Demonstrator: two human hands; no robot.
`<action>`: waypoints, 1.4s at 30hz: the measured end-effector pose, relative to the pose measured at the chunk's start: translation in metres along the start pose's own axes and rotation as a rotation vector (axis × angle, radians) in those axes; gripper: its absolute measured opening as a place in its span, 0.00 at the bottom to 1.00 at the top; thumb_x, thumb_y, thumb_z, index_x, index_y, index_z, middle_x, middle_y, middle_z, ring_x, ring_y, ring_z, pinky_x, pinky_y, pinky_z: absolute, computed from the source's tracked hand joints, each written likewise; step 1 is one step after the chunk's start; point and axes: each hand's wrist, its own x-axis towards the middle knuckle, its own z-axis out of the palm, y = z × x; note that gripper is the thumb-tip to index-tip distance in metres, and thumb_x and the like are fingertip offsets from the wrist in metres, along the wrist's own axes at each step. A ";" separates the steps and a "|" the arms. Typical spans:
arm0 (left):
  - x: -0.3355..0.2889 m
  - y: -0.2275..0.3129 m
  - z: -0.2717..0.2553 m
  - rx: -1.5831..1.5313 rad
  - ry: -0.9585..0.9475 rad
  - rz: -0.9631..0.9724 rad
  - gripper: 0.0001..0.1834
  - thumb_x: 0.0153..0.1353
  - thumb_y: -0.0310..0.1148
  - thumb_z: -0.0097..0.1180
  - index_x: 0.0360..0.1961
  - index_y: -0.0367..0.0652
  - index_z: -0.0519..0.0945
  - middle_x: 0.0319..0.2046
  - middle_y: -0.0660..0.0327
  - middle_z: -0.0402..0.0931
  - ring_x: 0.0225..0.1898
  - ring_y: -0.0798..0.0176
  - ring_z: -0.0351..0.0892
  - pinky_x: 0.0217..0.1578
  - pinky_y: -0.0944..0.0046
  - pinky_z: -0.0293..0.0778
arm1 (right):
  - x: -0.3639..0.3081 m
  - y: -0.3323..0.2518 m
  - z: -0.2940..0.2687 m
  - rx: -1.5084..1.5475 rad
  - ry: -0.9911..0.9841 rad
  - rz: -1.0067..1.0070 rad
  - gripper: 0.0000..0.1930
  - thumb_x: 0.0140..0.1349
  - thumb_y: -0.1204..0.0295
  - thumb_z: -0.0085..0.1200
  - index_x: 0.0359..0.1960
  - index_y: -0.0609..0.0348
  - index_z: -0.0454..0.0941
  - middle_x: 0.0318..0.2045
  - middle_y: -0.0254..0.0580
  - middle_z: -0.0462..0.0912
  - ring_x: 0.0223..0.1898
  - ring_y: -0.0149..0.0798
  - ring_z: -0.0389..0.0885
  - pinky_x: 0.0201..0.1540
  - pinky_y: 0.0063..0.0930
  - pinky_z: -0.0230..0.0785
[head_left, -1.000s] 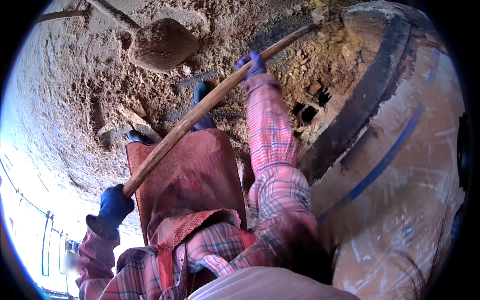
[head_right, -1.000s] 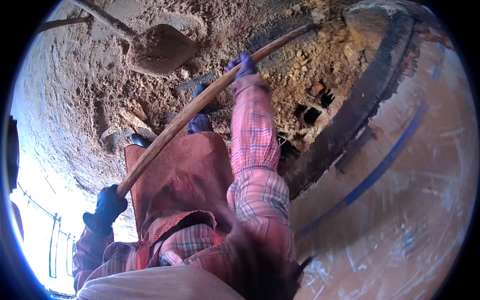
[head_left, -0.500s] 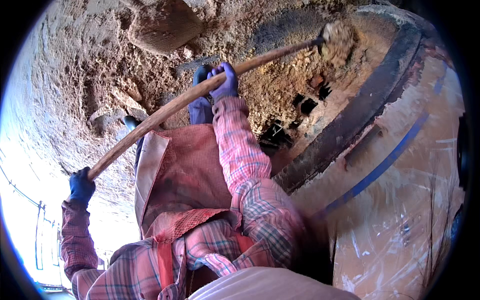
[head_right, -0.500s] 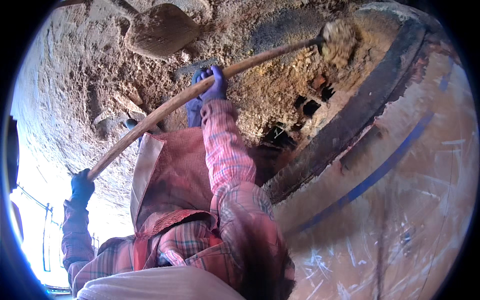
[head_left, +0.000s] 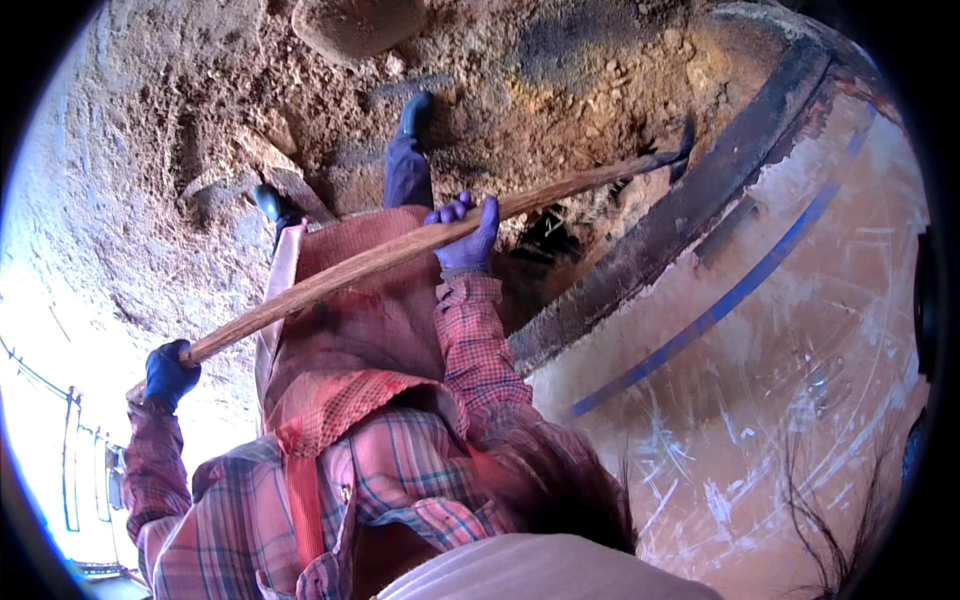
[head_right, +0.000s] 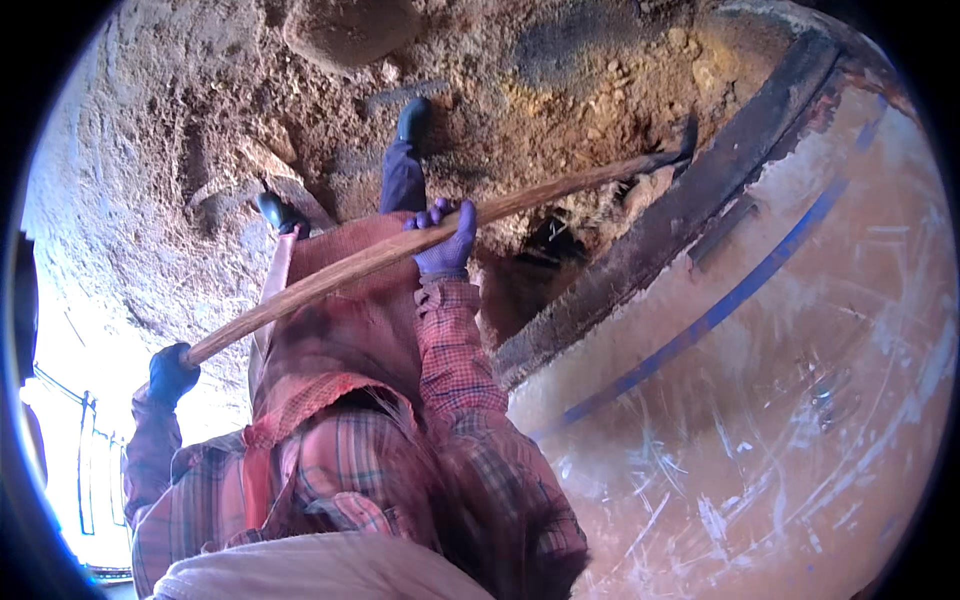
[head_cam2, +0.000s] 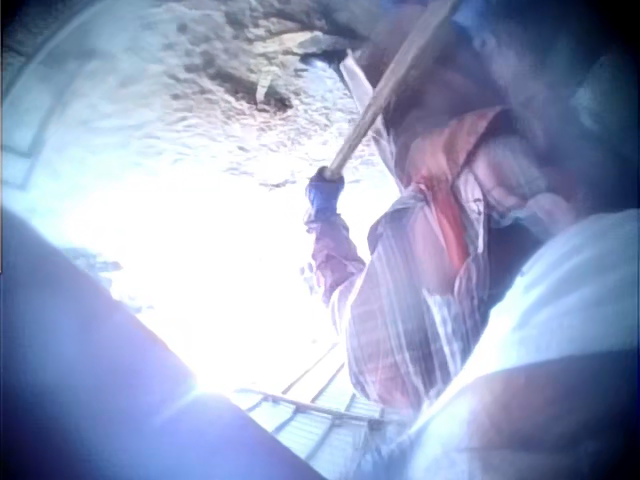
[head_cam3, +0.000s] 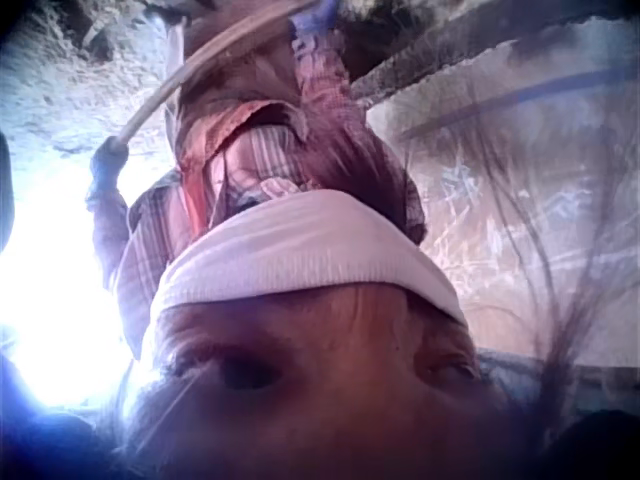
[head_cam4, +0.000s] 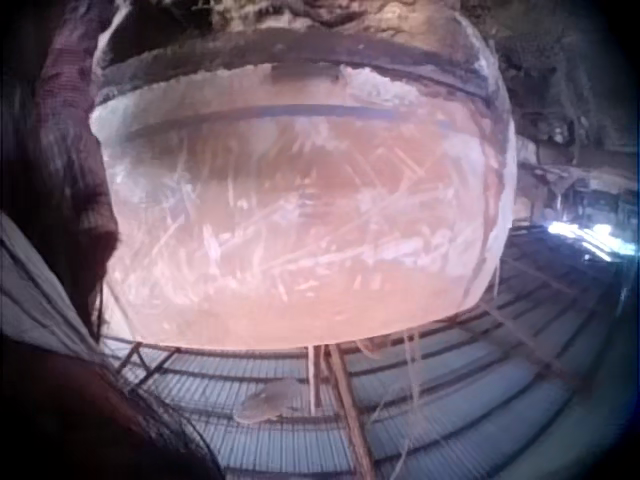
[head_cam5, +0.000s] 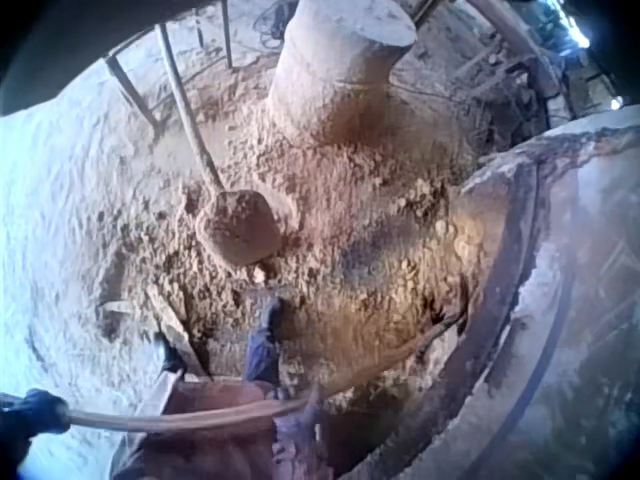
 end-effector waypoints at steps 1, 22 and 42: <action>0.006 0.010 -0.010 0.025 -0.141 -0.056 0.10 0.42 0.37 0.56 0.25 0.44 0.78 0.19 0.52 0.75 0.25 0.46 0.76 0.28 0.53 0.72 | 0.000 -0.006 0.008 0.039 0.033 0.000 0.20 0.56 0.46 0.46 0.33 0.48 0.70 0.19 0.26 0.66 0.20 0.29 0.62 0.29 0.31 0.62; -0.010 0.122 0.007 -0.253 -0.553 0.423 0.21 0.50 0.48 0.56 0.24 0.36 0.79 0.21 0.43 0.75 0.26 0.44 0.76 0.29 0.52 0.71 | 0.072 -0.140 -0.075 -0.526 0.842 -0.127 0.21 0.53 0.62 0.53 0.41 0.65 0.64 0.30 0.48 0.72 0.29 0.46 0.74 0.34 0.46 0.72; -0.024 -0.237 -0.059 0.446 0.021 0.028 0.11 0.46 0.40 0.53 0.23 0.44 0.72 0.18 0.53 0.74 0.24 0.47 0.76 0.27 0.52 0.73 | 0.008 0.241 0.009 -0.018 0.401 0.171 0.07 0.55 0.70 0.49 0.31 0.59 0.67 0.23 0.41 0.73 0.25 0.43 0.73 0.38 0.42 0.71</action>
